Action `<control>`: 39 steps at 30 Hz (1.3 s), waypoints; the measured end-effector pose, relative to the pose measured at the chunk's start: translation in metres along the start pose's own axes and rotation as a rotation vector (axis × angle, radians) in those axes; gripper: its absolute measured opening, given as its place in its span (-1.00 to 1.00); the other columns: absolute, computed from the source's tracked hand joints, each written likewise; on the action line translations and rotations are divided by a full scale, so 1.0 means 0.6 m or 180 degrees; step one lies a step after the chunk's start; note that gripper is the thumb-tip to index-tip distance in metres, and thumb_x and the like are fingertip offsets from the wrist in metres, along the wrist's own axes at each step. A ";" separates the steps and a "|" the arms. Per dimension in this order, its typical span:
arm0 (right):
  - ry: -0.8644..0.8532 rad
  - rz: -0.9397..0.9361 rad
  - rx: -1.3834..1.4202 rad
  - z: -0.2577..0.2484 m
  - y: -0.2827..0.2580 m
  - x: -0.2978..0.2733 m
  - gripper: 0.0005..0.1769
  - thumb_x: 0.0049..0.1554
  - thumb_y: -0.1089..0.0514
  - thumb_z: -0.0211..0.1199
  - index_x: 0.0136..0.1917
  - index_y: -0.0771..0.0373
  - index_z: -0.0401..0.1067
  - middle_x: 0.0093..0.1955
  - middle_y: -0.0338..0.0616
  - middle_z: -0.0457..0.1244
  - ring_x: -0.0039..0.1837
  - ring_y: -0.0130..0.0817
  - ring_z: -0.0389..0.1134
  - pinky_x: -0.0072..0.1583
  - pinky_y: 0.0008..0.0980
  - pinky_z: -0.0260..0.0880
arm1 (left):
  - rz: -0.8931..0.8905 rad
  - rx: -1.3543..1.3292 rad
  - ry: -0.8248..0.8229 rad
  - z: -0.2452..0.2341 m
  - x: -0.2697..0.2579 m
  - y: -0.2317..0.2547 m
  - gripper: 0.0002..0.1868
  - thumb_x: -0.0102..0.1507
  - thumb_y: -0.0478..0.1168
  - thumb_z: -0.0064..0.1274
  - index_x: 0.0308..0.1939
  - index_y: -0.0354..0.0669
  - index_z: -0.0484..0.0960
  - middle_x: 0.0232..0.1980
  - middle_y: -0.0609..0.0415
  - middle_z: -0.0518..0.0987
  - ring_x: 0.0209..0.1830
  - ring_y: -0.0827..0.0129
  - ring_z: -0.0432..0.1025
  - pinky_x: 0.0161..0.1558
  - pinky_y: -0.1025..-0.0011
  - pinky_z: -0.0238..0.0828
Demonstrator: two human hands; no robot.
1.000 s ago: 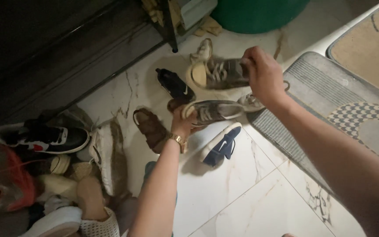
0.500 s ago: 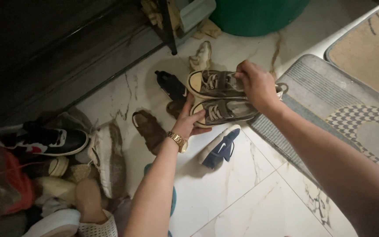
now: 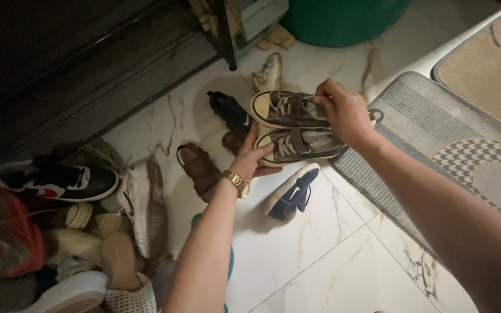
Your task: The recorder picks up various pairs of shoes and sandals from the floor and places them onto a multi-tier shoe rack.
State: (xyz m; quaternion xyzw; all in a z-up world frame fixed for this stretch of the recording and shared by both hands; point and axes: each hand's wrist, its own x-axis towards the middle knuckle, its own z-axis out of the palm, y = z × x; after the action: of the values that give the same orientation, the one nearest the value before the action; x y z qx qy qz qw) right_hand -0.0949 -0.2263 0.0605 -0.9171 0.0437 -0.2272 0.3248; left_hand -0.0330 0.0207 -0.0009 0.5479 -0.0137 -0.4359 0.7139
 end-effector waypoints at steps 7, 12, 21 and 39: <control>-0.0041 0.0057 -0.0012 -0.005 -0.006 0.000 -0.85 0.29 0.17 0.24 0.06 0.29 0.40 -0.03 0.06 0.37 -0.04 0.00 0.44 0.00 -0.11 0.39 | -0.0058 -0.0105 -0.0019 -0.006 0.010 -0.009 -0.03 0.29 -0.28 0.01 0.60 0.55 -0.18 0.42 0.06 0.43 0.11 0.14 0.57 -0.15 0.03 0.70; -0.0029 0.0007 0.0015 -0.007 -0.009 0.000 -0.87 0.28 0.21 0.25 0.07 0.28 0.39 -0.03 0.07 0.36 -0.02 0.00 0.44 0.01 -0.10 0.39 | -0.0073 -0.0126 -0.0015 -0.008 0.013 -0.013 -0.03 0.28 -0.27 0.03 0.60 0.54 -0.16 0.40 0.04 0.45 0.08 0.13 0.57 -0.16 0.02 0.68; -0.0590 -0.0097 0.0193 -0.021 -0.012 0.002 -0.51 0.02 0.53 0.03 0.17 0.22 0.42 0.17 -0.02 0.36 0.11 -0.10 0.46 0.12 -0.20 0.47 | -0.0083 -0.0045 -0.0037 -0.001 -0.006 0.000 -0.05 0.29 -0.29 -0.01 0.60 0.54 -0.15 0.46 0.10 0.40 0.09 0.14 0.58 -0.13 0.04 0.70; -0.0717 0.0575 0.1426 -0.045 -0.022 0.020 -0.55 0.17 0.56 -0.07 0.27 0.23 0.26 0.17 -0.06 0.35 0.11 -0.33 0.41 0.09 -0.34 0.50 | -0.0113 -0.0804 0.0888 -0.118 0.162 -0.104 -0.30 0.21 -0.37 0.01 0.42 0.12 0.25 0.28 -0.05 0.46 -0.12 -0.05 0.59 -0.31 0.01 0.63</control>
State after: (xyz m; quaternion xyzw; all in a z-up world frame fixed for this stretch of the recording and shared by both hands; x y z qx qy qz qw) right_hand -0.0969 -0.2346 0.0919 -0.8342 0.0376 -0.0978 0.5415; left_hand 0.0244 0.0120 -0.1228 0.5092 0.1499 -0.3665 0.7641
